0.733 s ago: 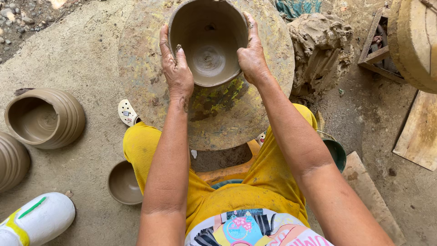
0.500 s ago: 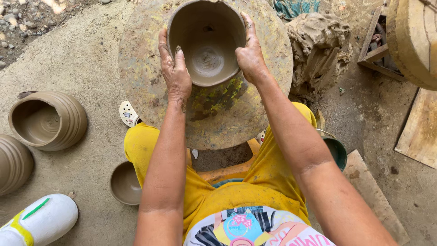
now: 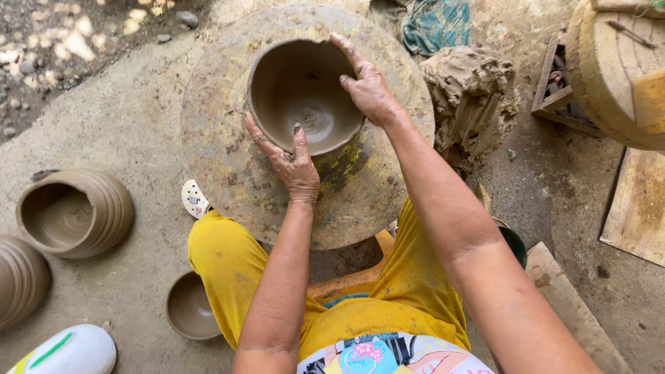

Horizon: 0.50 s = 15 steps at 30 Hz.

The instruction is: The person adds clay to a spinning potter's wheel and shapes a large bowl by hand, using a small wooden tool to smooth the rim.

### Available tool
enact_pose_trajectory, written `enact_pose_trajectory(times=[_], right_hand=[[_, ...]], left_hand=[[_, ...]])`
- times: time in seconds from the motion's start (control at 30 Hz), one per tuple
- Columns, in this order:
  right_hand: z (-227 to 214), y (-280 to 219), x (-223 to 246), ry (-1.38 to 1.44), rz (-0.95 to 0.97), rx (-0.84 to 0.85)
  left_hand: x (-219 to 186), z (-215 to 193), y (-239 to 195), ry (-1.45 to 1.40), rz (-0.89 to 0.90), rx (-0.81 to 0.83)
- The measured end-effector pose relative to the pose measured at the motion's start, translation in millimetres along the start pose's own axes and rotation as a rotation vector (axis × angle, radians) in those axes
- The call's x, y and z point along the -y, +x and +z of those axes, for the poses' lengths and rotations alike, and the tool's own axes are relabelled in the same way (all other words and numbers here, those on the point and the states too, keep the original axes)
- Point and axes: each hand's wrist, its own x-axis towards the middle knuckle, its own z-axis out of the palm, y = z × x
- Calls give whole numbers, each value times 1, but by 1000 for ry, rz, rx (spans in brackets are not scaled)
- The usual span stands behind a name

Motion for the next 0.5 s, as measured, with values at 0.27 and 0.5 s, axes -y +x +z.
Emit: enact_pose_trajectory(times=[0.27,0.5], right_hand=[[0,0,5,-103,55,-34],[-38,-46,14,-394,-115,-253]], left_hand=[[5,3,-2,139,26,-1],[27,-49,38,387,177,84]])
